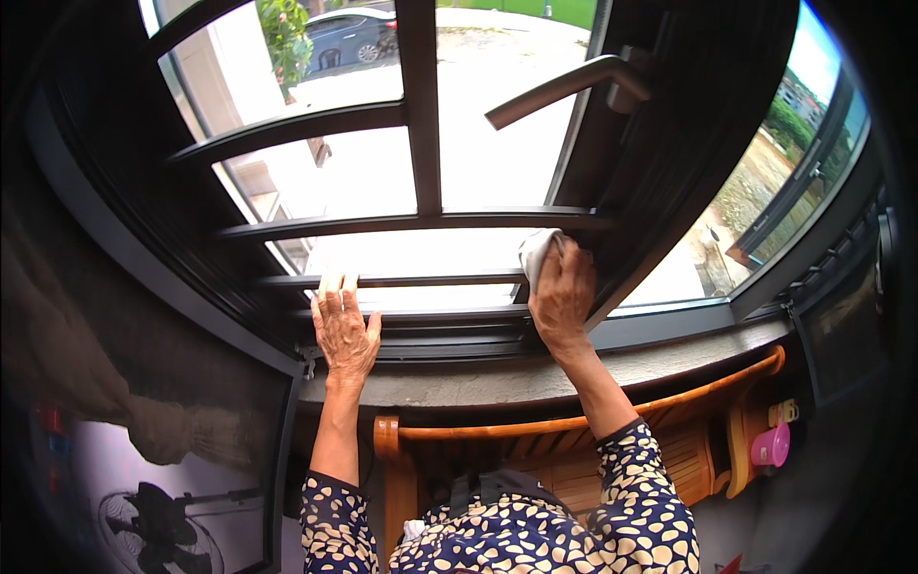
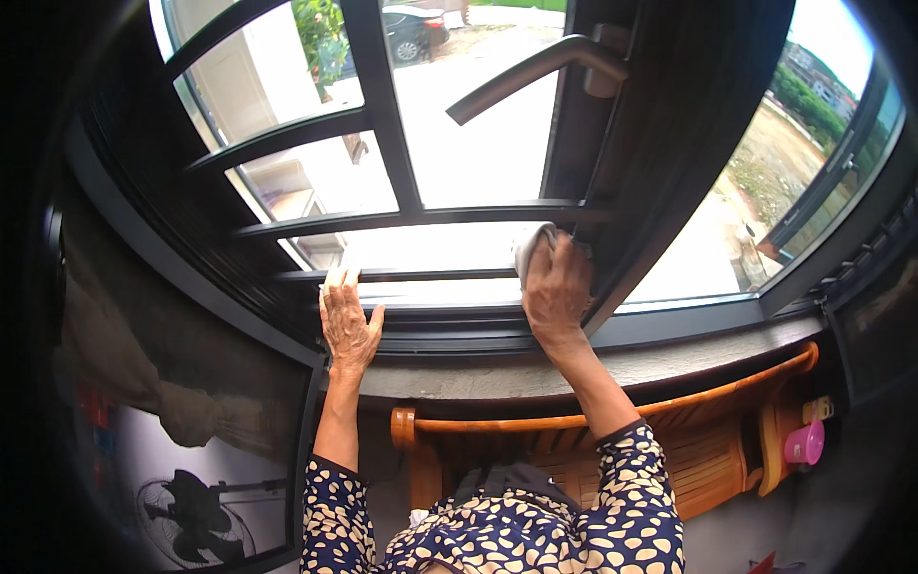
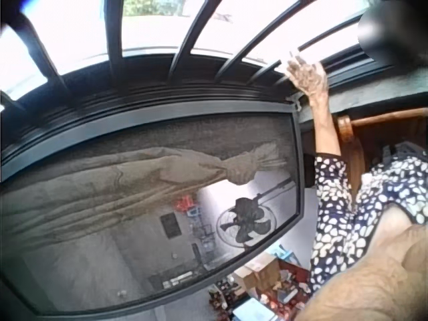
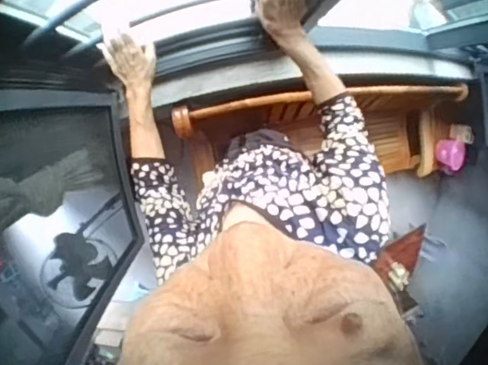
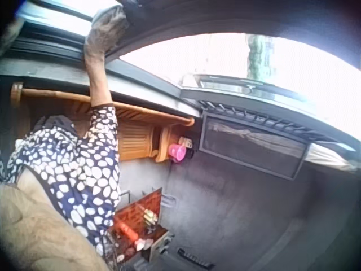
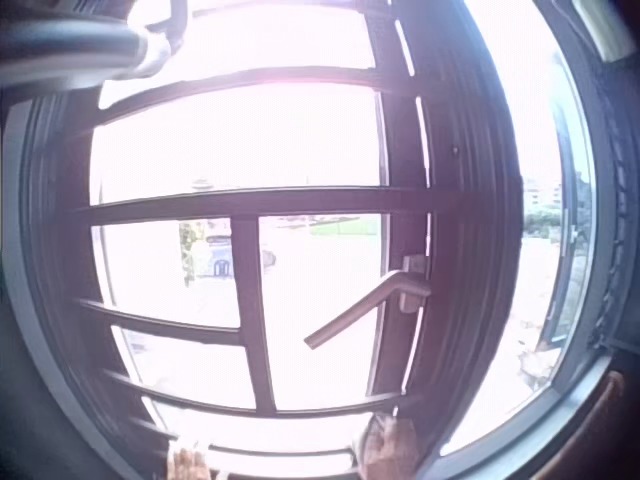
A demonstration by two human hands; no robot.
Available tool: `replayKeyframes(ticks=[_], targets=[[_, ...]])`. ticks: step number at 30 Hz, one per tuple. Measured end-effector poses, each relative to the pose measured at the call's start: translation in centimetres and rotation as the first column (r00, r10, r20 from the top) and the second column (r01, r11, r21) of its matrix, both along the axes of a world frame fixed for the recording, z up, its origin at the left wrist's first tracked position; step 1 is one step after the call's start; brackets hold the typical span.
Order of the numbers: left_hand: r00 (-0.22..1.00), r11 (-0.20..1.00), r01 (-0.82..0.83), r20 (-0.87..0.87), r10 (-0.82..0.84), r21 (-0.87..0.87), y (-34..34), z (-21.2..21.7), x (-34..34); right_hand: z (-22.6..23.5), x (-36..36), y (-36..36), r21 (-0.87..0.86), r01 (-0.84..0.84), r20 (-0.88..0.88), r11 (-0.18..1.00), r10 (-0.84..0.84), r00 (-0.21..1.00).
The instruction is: The person cleans the window frame, glass, handle, and screen mesh using a white cloth. They wipe the lower frame, vertical edges, and the glass pane while standing on a wooden bench.
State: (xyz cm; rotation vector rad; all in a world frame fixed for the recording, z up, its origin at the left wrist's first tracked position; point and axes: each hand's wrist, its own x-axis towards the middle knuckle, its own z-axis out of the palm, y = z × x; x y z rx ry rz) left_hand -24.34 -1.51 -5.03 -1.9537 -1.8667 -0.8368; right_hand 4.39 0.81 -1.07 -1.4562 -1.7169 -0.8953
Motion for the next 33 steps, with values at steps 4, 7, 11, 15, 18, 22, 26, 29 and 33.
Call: replayKeyframes(ticks=[4, 7, 11, 15, 18, 22, 26, 29, 33], targets=[[1.000, 1.000, 0.025, 0.007, -0.025, -0.014, 0.2, -0.2, 0.0, -1.0, -0.1, 2.9, -0.162, 0.120, -0.103, 0.979, -0.138, 0.985], [0.999, 0.999, 0.035, -0.021, -0.035, -0.004, 0.0, -0.1, -0.3, -0.1, -1.1, 3.4, 0.015, 0.180, -0.053, 0.984, -0.179, 0.982], [0.998, 0.998, 0.060, -0.020, -0.060, 0.007, -0.2, 0.1, -0.3, 1.4, -2.4, 3.1, -0.140, 0.229, 0.063, 0.963, -0.222, 0.973], [0.996, 0.996, 0.090, -0.015, -0.090, -0.010, -0.5, 0.1, -0.2, 1.1, -2.4, 4.8, -0.099, 0.236, -0.001, 0.967, -0.238, 0.971], [0.995, 0.995, 0.096, -0.019, -0.096, -0.029, -0.5, 0.1, -0.5, 1.5, -2.6, 5.9, -0.126, 0.185, -0.067, 0.975, -0.194, 0.979], [0.995, 0.994, 0.105, 0.000, -0.105, -0.035, -0.6, 0.4, -0.4, 2.2, -2.5, 7.1, -0.117, 0.158, -0.090, 0.981, -0.168, 0.982], [0.995, 0.995, 0.098, -0.024, -0.099, -0.027, -0.7, 0.3, -0.5, 2.1, -1.9, 8.9, -0.071, 0.072, -0.102, 0.995, -0.080, 0.992], [0.994, 0.993, 0.107, 0.012, -0.106, -0.044, -0.9, 0.6, -0.3, 2.2, -1.6, 10.6, -0.166, 0.040, -0.105, 0.985, -0.058, 0.993], [0.998, 0.994, 0.065, -0.011, -0.066, -0.089, -1.1, 1.0, -0.2, 2.8, -1.7, 11.6, -0.245, -0.009, -0.094, 0.970, -0.014, 0.995]])
